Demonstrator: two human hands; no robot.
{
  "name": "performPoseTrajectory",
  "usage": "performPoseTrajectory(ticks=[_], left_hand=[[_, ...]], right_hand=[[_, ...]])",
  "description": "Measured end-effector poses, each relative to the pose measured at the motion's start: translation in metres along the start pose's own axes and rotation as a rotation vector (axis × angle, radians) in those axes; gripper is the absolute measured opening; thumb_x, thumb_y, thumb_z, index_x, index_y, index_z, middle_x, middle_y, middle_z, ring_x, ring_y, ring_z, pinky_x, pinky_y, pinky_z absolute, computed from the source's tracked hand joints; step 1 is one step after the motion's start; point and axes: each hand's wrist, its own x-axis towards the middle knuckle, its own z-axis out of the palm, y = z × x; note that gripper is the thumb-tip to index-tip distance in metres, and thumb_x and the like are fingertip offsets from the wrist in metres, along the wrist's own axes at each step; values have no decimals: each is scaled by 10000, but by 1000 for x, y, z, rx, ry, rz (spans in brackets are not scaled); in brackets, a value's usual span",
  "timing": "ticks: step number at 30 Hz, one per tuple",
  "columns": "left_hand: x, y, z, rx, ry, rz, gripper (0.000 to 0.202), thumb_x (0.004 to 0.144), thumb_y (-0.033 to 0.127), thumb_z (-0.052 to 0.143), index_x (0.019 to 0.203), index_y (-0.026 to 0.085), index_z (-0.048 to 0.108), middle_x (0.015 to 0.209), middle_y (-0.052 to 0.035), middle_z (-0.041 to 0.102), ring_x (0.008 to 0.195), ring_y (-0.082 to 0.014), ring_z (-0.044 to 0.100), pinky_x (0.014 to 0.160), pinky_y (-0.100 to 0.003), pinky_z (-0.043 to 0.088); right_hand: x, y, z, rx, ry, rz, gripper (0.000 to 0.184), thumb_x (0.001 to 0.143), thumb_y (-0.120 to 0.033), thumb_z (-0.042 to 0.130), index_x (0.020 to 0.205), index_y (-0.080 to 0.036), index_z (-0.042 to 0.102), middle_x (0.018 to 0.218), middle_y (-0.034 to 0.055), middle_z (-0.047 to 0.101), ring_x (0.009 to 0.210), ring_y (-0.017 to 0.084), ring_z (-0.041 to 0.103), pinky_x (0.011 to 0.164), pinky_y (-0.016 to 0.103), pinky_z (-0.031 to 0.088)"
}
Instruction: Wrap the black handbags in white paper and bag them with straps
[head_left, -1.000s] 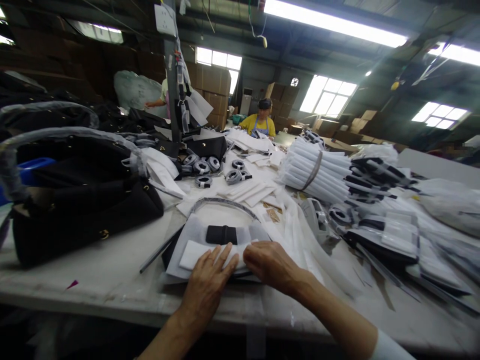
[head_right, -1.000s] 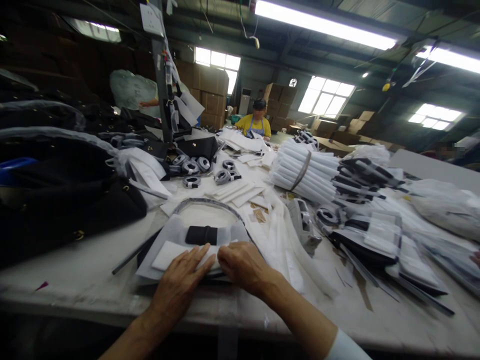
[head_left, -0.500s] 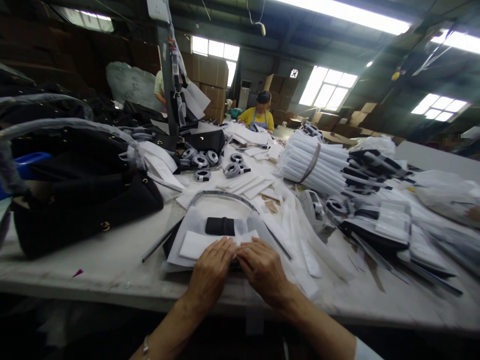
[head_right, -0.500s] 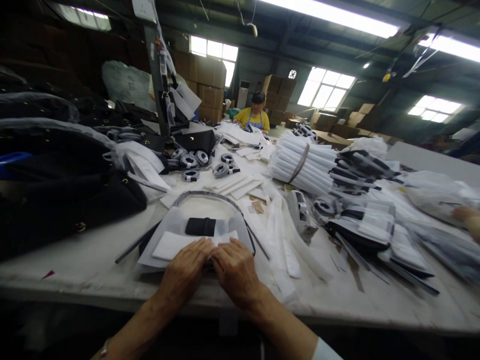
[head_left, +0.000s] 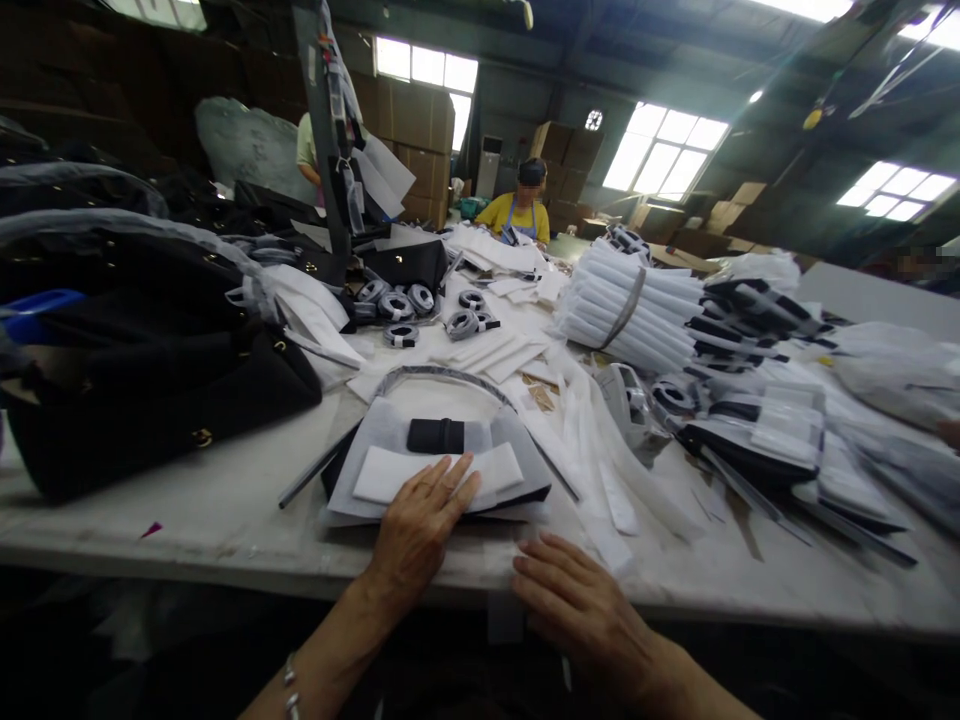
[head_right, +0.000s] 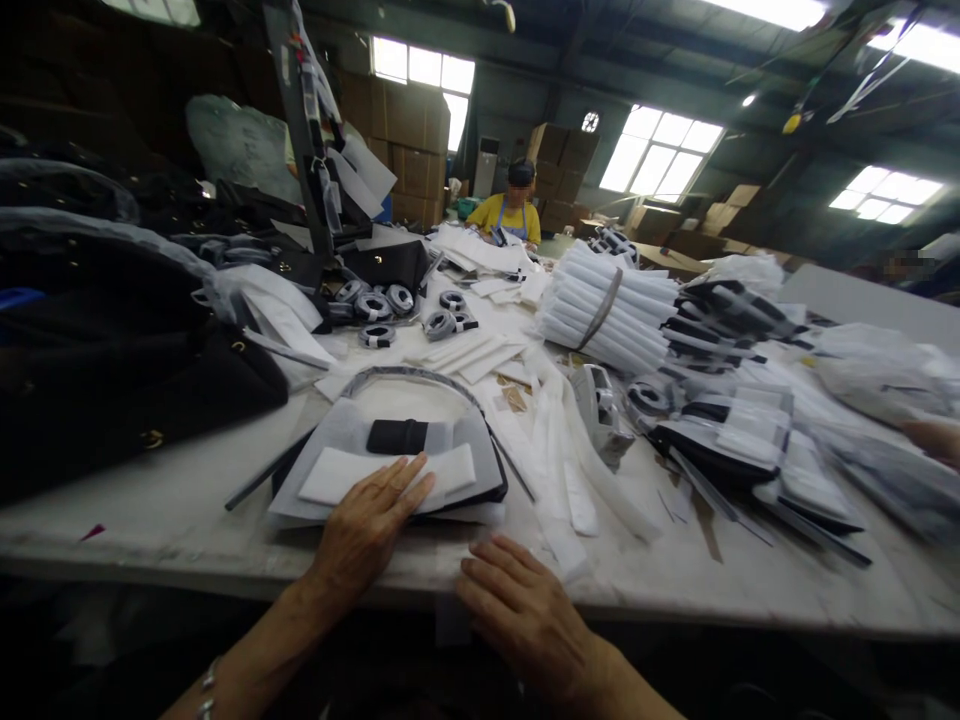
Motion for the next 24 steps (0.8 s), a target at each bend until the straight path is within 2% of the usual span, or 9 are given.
performPoseTrajectory(ticks=[3, 6, 8, 11, 14, 20, 24], left_hand=[[1, 0, -1, -18, -11, 10, 460, 949, 116, 379, 1375, 228, 514, 1393, -3, 574, 1311, -235, 491, 1038, -380, 422], [2, 0, -3, -25, -16, 6, 451, 961, 139, 369, 1381, 228, 508, 1376, 7, 590, 1309, -235, 493, 1047, -379, 405], [3, 1, -4, -18, -17, 2, 452, 965, 146, 367, 1386, 242, 502, 1378, 12, 588, 1305, -235, 498, 1047, -381, 402], [3, 2, -5, 5, -11, -6, 474, 957, 123, 365, 1387, 267, 499, 1373, 21, 592, 1298, -231, 506, 1046, -381, 402], [4, 5, -4, 32, -14, -27, 493, 933, 96, 399, 1376, 282, 512, 1349, 13, 613, 1283, -224, 523, 1036, -379, 417], [3, 10, 3, 63, -14, -57, 484, 919, 84, 426, 1341, 288, 550, 1314, 3, 640, 1267, -239, 536, 1035, -401, 418], [1, 12, 5, 79, -1, -42, 469, 924, 102, 437, 1343, 279, 548, 1308, -23, 644, 1267, -242, 538, 1045, -406, 408]], right_hand=[[-13, 1, 24, -131, -65, 39, 373, 957, -133, 442, 1314, -155, 549, 1301, 125, 624, 1257, 299, 536, 1028, 534, 481], [-5, 1, 43, -56, 58, 92, 335, 966, -125, 407, 1241, -174, 591, 1175, 108, 690, 1151, 260, 611, 1021, 505, 489], [5, 0, 47, 47, 154, 71, 303, 956, -110, 414, 1173, -172, 616, 1074, 97, 723, 1088, 234, 643, 1004, 467, 503], [19, -2, 46, 164, 262, 60, 305, 930, -80, 426, 1155, -165, 615, 1034, 102, 734, 1040, 208, 670, 974, 409, 526], [25, -10, 46, 236, 304, 88, 312, 917, -77, 420, 1141, -176, 614, 981, 100, 743, 943, 193, 705, 927, 364, 556], [28, -33, 47, 283, 303, 126, 270, 910, -93, 419, 1089, -177, 604, 886, 95, 738, 836, 195, 716, 854, 330, 582], [44, -27, 26, 266, 215, 71, 270, 922, -93, 387, 1028, -185, 618, 819, 80, 726, 806, 191, 701, 814, 329, 579]])
